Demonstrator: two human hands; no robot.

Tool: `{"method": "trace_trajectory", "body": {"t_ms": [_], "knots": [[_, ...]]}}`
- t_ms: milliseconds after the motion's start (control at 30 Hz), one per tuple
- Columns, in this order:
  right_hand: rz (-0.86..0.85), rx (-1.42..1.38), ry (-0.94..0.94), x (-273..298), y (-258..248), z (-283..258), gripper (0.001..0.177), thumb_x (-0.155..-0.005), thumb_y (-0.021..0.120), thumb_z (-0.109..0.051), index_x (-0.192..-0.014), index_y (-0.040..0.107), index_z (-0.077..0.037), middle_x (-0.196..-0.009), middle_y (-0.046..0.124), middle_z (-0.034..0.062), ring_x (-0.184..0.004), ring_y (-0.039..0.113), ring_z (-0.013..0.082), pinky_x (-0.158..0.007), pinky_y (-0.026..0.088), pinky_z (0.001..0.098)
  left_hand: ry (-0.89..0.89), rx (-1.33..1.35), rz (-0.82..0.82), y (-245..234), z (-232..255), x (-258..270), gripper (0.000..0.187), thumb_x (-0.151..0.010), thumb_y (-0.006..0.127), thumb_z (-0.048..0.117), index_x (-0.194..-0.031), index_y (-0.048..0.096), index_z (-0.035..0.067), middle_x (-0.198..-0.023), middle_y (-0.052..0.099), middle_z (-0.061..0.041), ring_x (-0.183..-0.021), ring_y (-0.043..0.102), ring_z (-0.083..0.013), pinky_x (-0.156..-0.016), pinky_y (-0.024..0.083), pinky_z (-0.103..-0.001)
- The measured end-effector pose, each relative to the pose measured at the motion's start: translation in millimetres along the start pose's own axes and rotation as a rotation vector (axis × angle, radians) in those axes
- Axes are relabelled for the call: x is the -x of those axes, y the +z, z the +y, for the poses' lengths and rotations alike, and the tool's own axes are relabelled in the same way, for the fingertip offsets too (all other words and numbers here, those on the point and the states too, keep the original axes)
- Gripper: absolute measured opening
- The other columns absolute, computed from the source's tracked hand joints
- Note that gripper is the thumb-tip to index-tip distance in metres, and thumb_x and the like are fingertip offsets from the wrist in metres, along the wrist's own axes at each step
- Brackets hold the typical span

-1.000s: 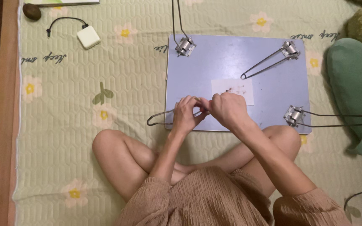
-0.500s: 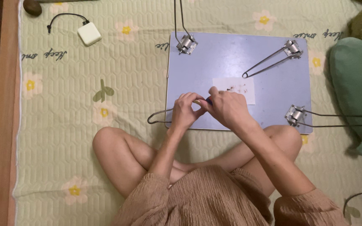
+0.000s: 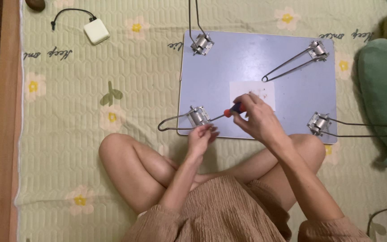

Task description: The person sits on the floor and uses a screwdriver to tighten screws on metal brackets attached to a light blue rectangular board. They handle small screws and repeatedly tighten fasteners on multiple brackets connected to bent metal rods.

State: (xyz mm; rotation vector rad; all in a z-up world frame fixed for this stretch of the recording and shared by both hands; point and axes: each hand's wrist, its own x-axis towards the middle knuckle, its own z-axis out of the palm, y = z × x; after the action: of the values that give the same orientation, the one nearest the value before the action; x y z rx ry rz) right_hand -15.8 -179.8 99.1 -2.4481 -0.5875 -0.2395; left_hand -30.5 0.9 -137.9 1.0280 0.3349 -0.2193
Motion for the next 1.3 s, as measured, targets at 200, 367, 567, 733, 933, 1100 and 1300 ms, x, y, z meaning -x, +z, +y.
{"method": "trace_trajectory", "body": {"t_ms": [200, 367, 567, 733, 933, 1100, 1300], "knots": [[0.151, -0.026, 0.087, 16.8, -14.9, 11.2, 0.030, -0.088, 0.075, -0.011, -0.114, 0.065, 0.000, -0.098, 0.067, 0.0154, -0.081, 0.068, 0.0266, -0.069, 0.057, 0.0384, -0.354, 0.417, 0.011, 8.0, -16.3, -25.5, 0.022, -0.103, 0.050, 0.011, -0.119, 0.058, -0.001, -0.122, 0.069, -0.019, -0.111, 0.070, -0.0340, -0.097, 0.057, -0.046], [0.260, -0.028, 0.140, 35.2, -13.3, 25.8, 0.029, -0.090, 0.076, -0.011, -0.114, 0.065, 0.000, -0.092, 0.066, 0.0145, -0.075, 0.064, 0.0244, -0.067, 0.054, 0.0366, -0.064, -0.410, 0.275, 43.2, 4.9, -9.6, 0.016, -0.100, 0.057, 0.012, -0.115, 0.059, 0.007, -0.116, 0.072, -0.016, -0.101, 0.073, -0.0388, -0.083, 0.057, -0.053], [0.343, -0.074, 0.216, 55.2, -6.4, 40.0, 0.027, -0.092, 0.076, -0.010, -0.114, 0.065, 0.000, -0.093, 0.068, 0.0125, -0.074, 0.066, 0.0194, -0.064, 0.053, 0.0321, 0.813, -1.876, 0.319, 34.9, 32.7, -16.3, 0.031, -0.080, 0.071, 0.011, -0.111, 0.068, 0.009, -0.113, 0.063, -0.009, -0.114, 0.058, -0.0298, -0.084, 0.054, -0.042], [0.422, -0.093, 0.244, 71.2, 2.0, 60.5, 0.026, -0.093, 0.075, -0.010, -0.115, 0.066, 0.000, -0.090, 0.067, 0.0106, -0.075, 0.063, 0.0170, -0.066, 0.052, 0.0299, 0.679, -1.992, 0.282, 20.1, 30.9, -38.1, 0.026, -0.082, 0.070, 0.024, -0.103, 0.070, 0.008, -0.110, 0.061, -0.011, -0.112, 0.055, -0.0302, -0.085, 0.052, -0.041], [0.529, -0.473, 0.498, 101.4, 31.6, 111.8, 0.026, -0.101, 0.069, -0.012, -0.122, 0.060, -0.001, -0.091, 0.068, 0.0035, -0.080, 0.063, 0.0078, -0.068, 0.050, 0.0216, 0.742, -2.098, 0.204, 13.4, 31.3, -43.3, 0.020, -0.084, 0.070, 0.021, -0.103, 0.071, 0.013, -0.111, 0.061, -0.008, -0.113, 0.054, -0.0275, -0.083, 0.052, -0.038], [0.603, -0.702, 0.572, 116.9, 52.0, 171.9, 0.021, -0.105, 0.065, -0.011, -0.122, 0.060, -0.001, -0.086, 0.064, 0.0044, -0.072, 0.057, 0.0084, -0.064, 0.047, 0.0220, 0.709, -2.043, 0.073, 17.5, 37.9, -42.9, 0.034, -0.081, 0.075, 0.034, -0.104, 0.071, 0.009, -0.109, 0.061, -0.009, -0.112, 0.053, -0.0283, -0.084, 0.051, -0.040], [0.612, -0.870, 0.537, 112.4, 76.3, 223.7, 0.017, -0.107, 0.060, -0.010, -0.120, 0.059, 0.001, -0.084, 0.065, 0.0071, -0.067, 0.056, 0.0101, -0.061, 0.047, 0.0240, 0.645, -2.123, 0.070, 18.1, 35.4, -55.7, 0.036, -0.084, 0.074, 0.037, -0.105, 0.070, 0.009, -0.109, 0.063, -0.009, -0.112, 0.053, -0.0291, -0.083, 0.050, -0.043]]}}
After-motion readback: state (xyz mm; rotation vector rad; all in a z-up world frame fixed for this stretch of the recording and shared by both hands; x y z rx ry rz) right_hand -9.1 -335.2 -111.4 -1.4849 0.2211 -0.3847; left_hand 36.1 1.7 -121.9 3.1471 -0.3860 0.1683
